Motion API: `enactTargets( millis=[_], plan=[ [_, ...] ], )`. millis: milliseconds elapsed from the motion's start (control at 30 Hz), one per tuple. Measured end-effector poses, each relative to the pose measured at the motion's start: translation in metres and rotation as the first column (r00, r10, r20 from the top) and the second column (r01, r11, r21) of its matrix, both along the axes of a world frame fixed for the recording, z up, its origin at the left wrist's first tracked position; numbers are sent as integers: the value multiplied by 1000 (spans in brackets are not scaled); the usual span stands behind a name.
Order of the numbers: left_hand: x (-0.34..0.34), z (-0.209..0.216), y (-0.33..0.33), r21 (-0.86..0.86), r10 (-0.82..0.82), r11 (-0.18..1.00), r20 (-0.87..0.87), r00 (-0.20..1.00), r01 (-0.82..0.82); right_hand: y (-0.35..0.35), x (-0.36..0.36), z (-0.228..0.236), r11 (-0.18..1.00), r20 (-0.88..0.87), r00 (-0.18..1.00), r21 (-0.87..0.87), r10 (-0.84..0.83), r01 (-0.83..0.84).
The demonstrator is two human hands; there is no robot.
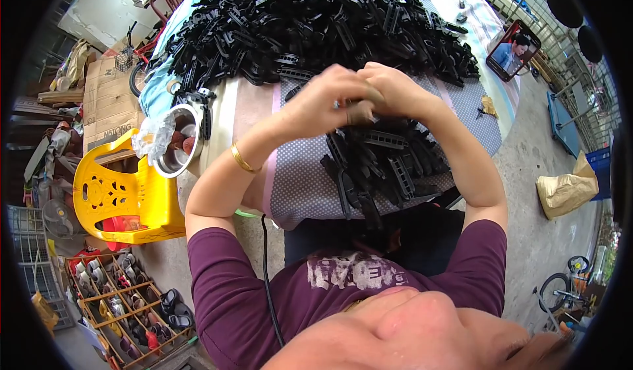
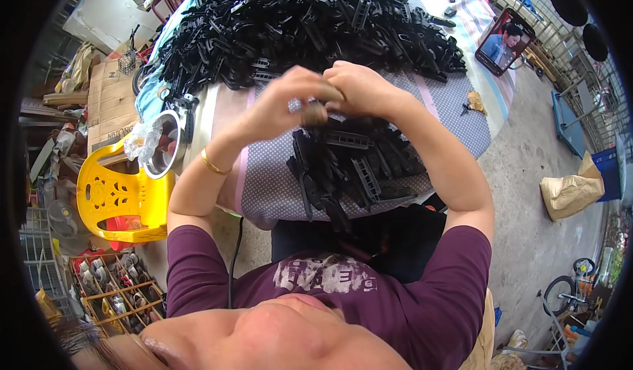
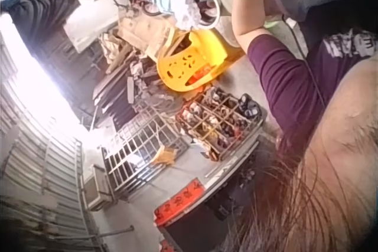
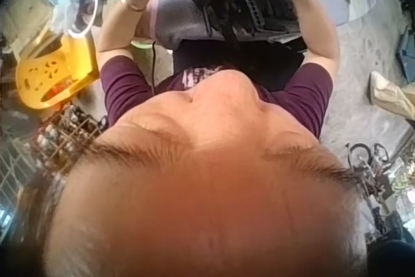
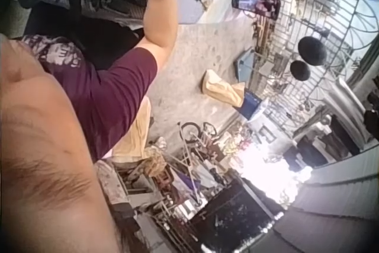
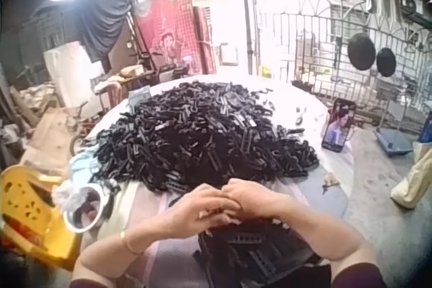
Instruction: Assembling or inspecting black plastic hardware components at a workspace table.
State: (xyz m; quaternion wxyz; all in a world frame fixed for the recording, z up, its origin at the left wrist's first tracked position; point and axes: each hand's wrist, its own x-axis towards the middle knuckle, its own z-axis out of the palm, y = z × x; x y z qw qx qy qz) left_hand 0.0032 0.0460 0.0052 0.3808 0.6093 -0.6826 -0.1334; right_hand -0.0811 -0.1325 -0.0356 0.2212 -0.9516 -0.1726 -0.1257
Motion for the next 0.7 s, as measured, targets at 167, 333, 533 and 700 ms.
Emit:
enactTargets(
  millis=[167, 333, 533, 700],
  plan=[
    [44, -12, -35, -306, 428, 902, 540, 725, -305, 4, -8, 24, 997, -228, 971, 5, -69, 72],
    [58, -17, -66, -386, 430, 895, 880, 203, -224, -4, -5, 15, 983, -122, 989, 151, -88, 106],
    [65, -4, -63, -530, 531, 840, 755, 385, -118, -9, 2, 13, 879, 224, 954, 471, -197, 71],
    [46, 3, -39, -233, 451, 840, -202, 870, -490, -5, -8, 29, 523, -74, 976, 835, -205, 173]
  ],
)
